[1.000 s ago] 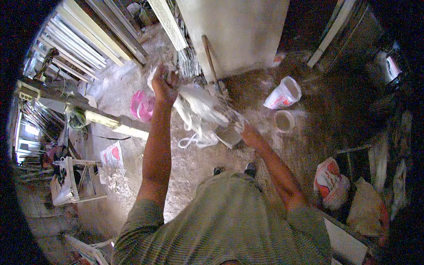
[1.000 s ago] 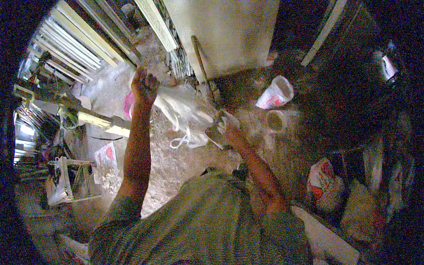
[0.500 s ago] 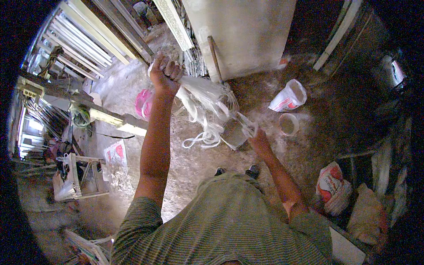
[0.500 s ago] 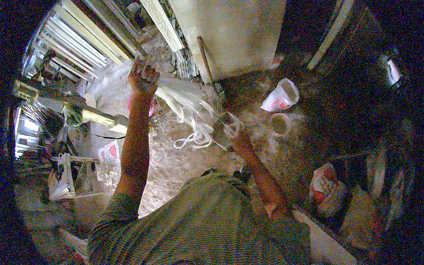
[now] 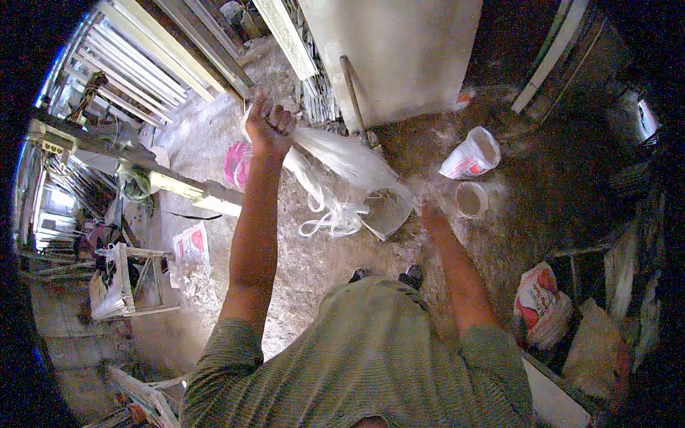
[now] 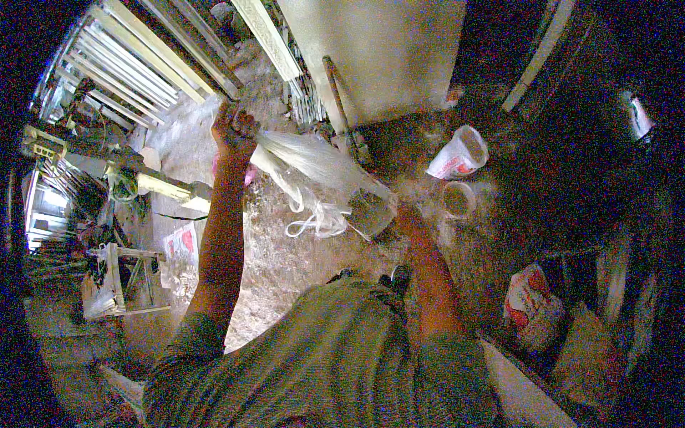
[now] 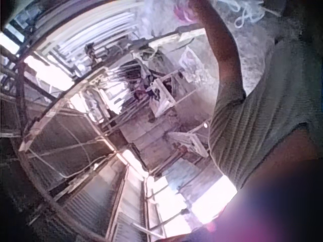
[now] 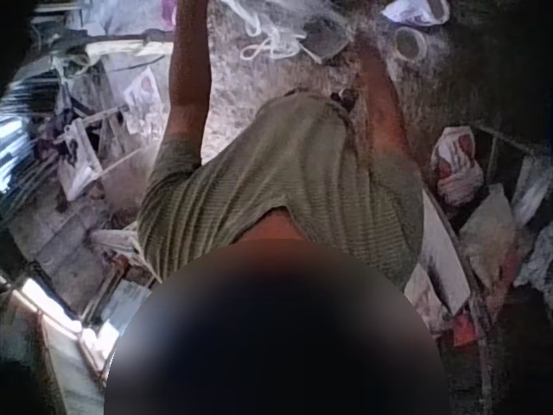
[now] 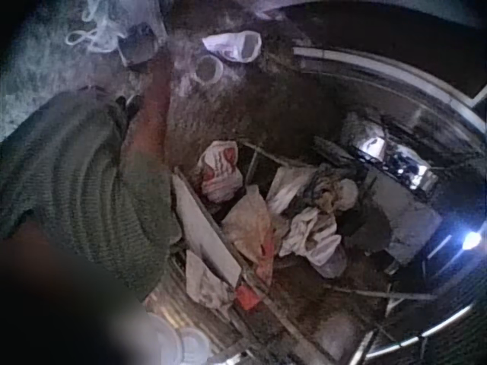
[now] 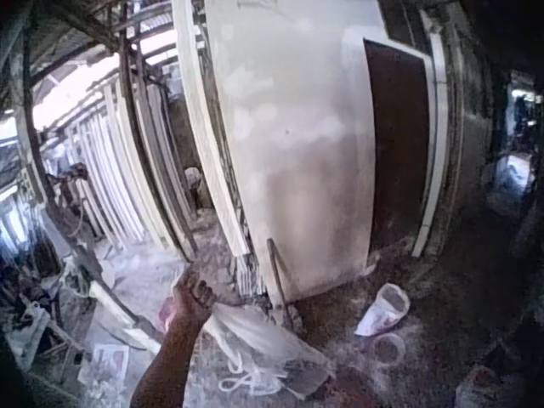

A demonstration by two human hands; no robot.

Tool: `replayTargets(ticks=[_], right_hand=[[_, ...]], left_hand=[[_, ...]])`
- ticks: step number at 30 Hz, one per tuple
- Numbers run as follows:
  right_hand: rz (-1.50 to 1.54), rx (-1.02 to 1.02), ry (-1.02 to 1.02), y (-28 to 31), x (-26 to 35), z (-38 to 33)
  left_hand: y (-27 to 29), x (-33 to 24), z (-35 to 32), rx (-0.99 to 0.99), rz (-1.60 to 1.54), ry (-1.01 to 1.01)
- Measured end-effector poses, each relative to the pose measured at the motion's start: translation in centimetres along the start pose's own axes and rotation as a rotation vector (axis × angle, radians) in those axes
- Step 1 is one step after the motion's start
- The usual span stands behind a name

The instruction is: The person repeatedly pulls white cord from a pink bag, cuts it into short segments using a knife, and drops the pieces into a white bucket. The person continues this cycle of pulling, cutting, and dropping throughout the clip.

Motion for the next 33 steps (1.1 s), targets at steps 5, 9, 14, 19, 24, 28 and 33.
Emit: replayTargets(ticks=[5, 9, 14, 19, 24, 28, 33], right_hand=[[-0.158, -0.124, 0.006, -1.8, -3.9, -1.4], [-0.361, 0.271, 0.089, -4.1, -7.4, -4.6], [-0.224, 0.359, -0.136, 0.6, -5.3, -5.4], [0.600, -0.259, -0.137, 17.0, 9.3, 3.9], [0.561, -0.304, 0.158, 27.1, 21.3, 11.3], [0.286, -0.293, 0.147, 21.3, 18.6, 12.4], [0.098, -0.089, -0.034, 5.7, 6.2, 8.2]], left_hand=[[-0.7, -0.5, 0.8, 0.092, -0.025, -0.058], [-1.7, -6.0, 0.6, 0.302, -0.081, -0.210], [-1.7, -8.6, 1.1, 0.253, -0.071, -0.282], [-2.1, -5.8, 0.8, 0.224, -0.092, -0.231], [-2.2, -3.8, 0.3, 0.150, -0.107, -0.122], [-2.5, -4.8, -0.5, 0.263, -0.124, -0.148], [-0.8, -7.8, -0.7, 0.152, -0.143, -0.190]])
Point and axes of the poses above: each hand's wrist, its own z-axis towards the middle knuckle, its own y-axis out of the back of the hand, x = y × z, the point moved 6 cm from there along z, towards the middle knuckle, and after that the axes turned 8 degrees about y, right-handed, at the moved point
